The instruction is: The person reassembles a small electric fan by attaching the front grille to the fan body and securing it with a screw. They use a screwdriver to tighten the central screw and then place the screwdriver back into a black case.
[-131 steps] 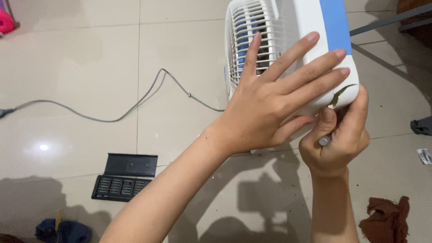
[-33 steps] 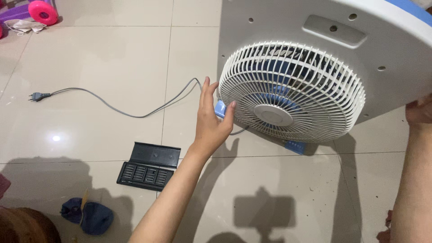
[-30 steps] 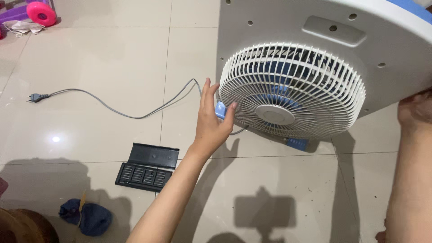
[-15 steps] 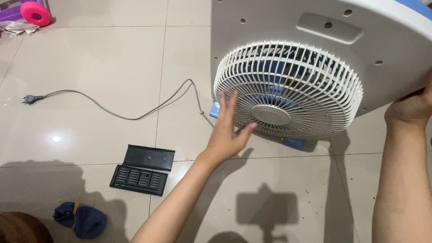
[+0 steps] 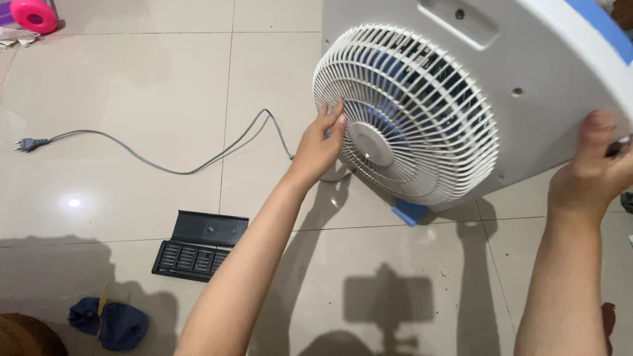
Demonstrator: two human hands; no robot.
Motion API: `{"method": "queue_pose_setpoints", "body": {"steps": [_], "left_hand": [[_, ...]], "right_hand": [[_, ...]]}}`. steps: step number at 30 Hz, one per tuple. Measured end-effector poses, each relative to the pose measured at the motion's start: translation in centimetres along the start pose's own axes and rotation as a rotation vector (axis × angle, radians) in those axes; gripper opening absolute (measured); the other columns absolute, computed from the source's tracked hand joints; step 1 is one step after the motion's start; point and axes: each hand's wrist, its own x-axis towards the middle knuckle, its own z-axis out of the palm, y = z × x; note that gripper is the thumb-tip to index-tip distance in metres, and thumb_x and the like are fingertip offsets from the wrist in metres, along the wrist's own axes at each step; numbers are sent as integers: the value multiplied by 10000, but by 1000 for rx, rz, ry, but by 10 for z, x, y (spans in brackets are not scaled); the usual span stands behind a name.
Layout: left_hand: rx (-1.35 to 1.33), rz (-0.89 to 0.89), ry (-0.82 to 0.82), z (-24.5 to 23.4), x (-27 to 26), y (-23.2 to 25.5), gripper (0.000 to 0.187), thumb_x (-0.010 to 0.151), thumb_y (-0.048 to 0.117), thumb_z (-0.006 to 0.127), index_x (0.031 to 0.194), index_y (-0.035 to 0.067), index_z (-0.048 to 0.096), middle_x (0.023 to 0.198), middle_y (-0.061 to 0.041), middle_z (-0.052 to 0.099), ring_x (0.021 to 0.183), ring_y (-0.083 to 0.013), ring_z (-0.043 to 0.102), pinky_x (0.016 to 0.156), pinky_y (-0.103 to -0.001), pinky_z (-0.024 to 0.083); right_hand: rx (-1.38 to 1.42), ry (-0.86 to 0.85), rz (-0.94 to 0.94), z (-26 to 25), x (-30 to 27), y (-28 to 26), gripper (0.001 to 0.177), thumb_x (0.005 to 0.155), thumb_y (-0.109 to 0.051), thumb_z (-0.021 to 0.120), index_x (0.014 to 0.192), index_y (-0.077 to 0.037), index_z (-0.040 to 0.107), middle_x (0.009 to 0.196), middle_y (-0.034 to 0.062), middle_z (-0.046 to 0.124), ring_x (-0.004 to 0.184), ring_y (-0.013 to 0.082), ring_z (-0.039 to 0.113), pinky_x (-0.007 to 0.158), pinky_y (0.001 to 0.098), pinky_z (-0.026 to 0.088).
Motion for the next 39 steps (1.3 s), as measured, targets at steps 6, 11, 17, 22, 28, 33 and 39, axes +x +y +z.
{"method": "queue_pose_setpoints", "body": {"steps": [6, 11, 17, 22, 28, 33, 39], "left_hand": [[-114, 29, 195, 39, -92, 58, 758, 978, 448, 600, 1543, -26, 425, 1541, -254, 537, 1461, -353, 527, 1225, -428, 402], [99, 59, -119, 75, -151, 80, 1345, 739, 450, 886, 1548, -171, 9, 1609, -462, 77, 1508, -546, 106, 1190, -513, 203], [42, 116, 53, 74, -137, 55, 1139, 902, 462, 779, 1624, -165, 160, 1636, -430, 293, 1569, -502, 301, 1287, -445, 306], [-37, 231, 5, 49, -114, 25, 1062, 857, 387, 827, 1617, -101, 268, 1685, -299, 341, 1595, -379, 335, 1293, -401, 292], [-216, 225, -309, -11, -52, 3, 945, 835, 303, 865, 1585, -13, 385, 1701, -177, 344, 1561, -293, 377, 1266, -398, 313], [-208, 178, -200, -37, -39, -2, 852, 840, 306, 831, 1556, 40, 453, 1557, -147, 536, 1402, -274, 566, 1155, -393, 457], [-227, -218, 250, -14, -75, -15, 607, 896, 358, 758, 1361, -17, 656, 1308, -220, 750, 1207, -304, 720, 1029, -377, 568]], "right_hand": [[-290, 27, -93, 1, -34, -22, 457, 1112, -313, 575, 1360, 69, 551, 1187, 132, 665, 1100, 221, 743, 988, 296, 631], [-227, 90, -69, 14, -56, -56, 496, 1072, -336, 635, 1348, 70, 564, 1153, 104, 663, 1032, 187, 722, 910, 261, 602], [-409, 113, -85, 23, -70, -83, 421, 1022, -294, 737, 1213, 33, 552, 1086, 101, 632, 929, 163, 667, 833, 228, 545], [-532, 60, -148, 32, -73, -105, 489, 998, -263, 772, 1300, 13, 505, 1143, 110, 632, 977, 158, 678, 844, 222, 549], [-446, -86, -236, 62, -36, -173, 866, 955, -294, 837, 1556, 16, 295, 1363, 203, 618, 1002, 209, 745, 806, 258, 612], [-537, -297, -399, 84, 9, -199, 909, 885, -372, 941, 1524, -44, 383, 986, 146, 749, 747, 286, 730, 645, 362, 575], [-553, -257, -505, 133, 28, -239, 870, 808, -388, 968, 1428, -27, 476, 765, 116, 713, 612, 298, 702, 520, 367, 523]]}}
